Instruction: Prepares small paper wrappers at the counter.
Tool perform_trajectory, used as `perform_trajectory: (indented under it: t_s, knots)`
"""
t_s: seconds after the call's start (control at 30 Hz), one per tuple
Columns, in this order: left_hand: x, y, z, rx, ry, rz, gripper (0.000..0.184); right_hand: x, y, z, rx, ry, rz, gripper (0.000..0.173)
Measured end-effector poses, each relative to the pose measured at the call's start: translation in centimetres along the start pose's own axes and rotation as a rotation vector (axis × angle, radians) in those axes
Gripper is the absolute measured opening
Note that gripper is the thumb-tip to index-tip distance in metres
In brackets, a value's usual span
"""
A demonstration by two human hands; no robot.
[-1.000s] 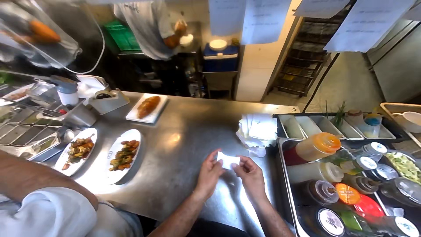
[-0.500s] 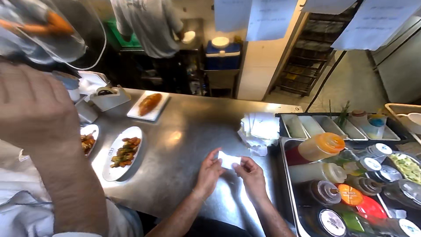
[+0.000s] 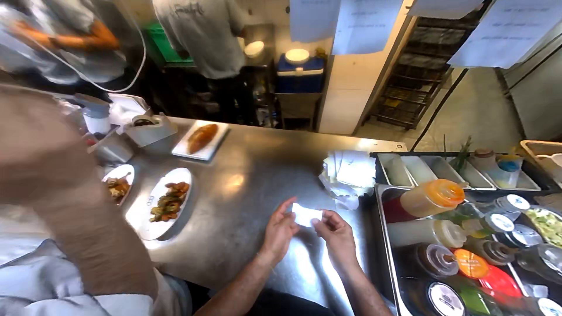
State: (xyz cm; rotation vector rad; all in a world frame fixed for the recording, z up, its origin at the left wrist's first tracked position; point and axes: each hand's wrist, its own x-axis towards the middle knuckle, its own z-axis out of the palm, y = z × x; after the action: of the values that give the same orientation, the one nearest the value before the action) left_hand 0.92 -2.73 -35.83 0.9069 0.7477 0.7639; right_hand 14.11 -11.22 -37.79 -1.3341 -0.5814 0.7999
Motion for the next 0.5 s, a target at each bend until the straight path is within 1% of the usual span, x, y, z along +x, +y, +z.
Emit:
perform_trajectory:
  t_s: [0.1,0.13,0.23,0.27,0.3,0.37,0.4,0.43,0.5]
  knots:
    - [0.2,-0.3,-0.1,0.040,-0.003,0.023,0.043,0.1,-0.1,-0.1,-0.003,0.001,-0.004,0.020]
    - [0.3,-0.4,-0.1,0.064,-0.001,0.031,0.043,0.2,0.0,-0.1,0.000,-0.005,-0.011,0.026]
    - [0.3,-0.8,-0.3,0.148,0.003,0.026,0.043,0.2,0.1,0.0,-0.001,-0.024,-0.011,0.053]
    - [0.5,-0.9,-0.4,0.178,0.006,0.020,0.043,0.3,0.3,0.0,-0.020,-0.039,-0.029,0.053]
    - [0.6,-0.9,-0.5,0.204,0.005,0.015,0.043,0.6,0.6,0.0,-0.055,-0.053,-0.061,0.046]
    - [1.0,-1.3,-1.0,0.255,-0.004,0.021,0.045,1.5,1.3,-0.3,-0.182,-0.068,-0.126,0.021]
    - [1.2,-1.8,-1.5,0.294,-0.019,0.040,0.047,2.3,1.3,-0.7,-0.257,-0.051,-0.145,0.015]
    - [1.4,-2.4,-2.3,0.358,-0.038,0.068,0.049,3.4,1.2,-1.1,-0.324,-0.012,-0.156,0.014]
    - [1.6,-3.8,-4.2,0.588,-0.049,0.139,0.052,6.2,0.4,-2.3,-0.400,0.111,-0.185,0.015]
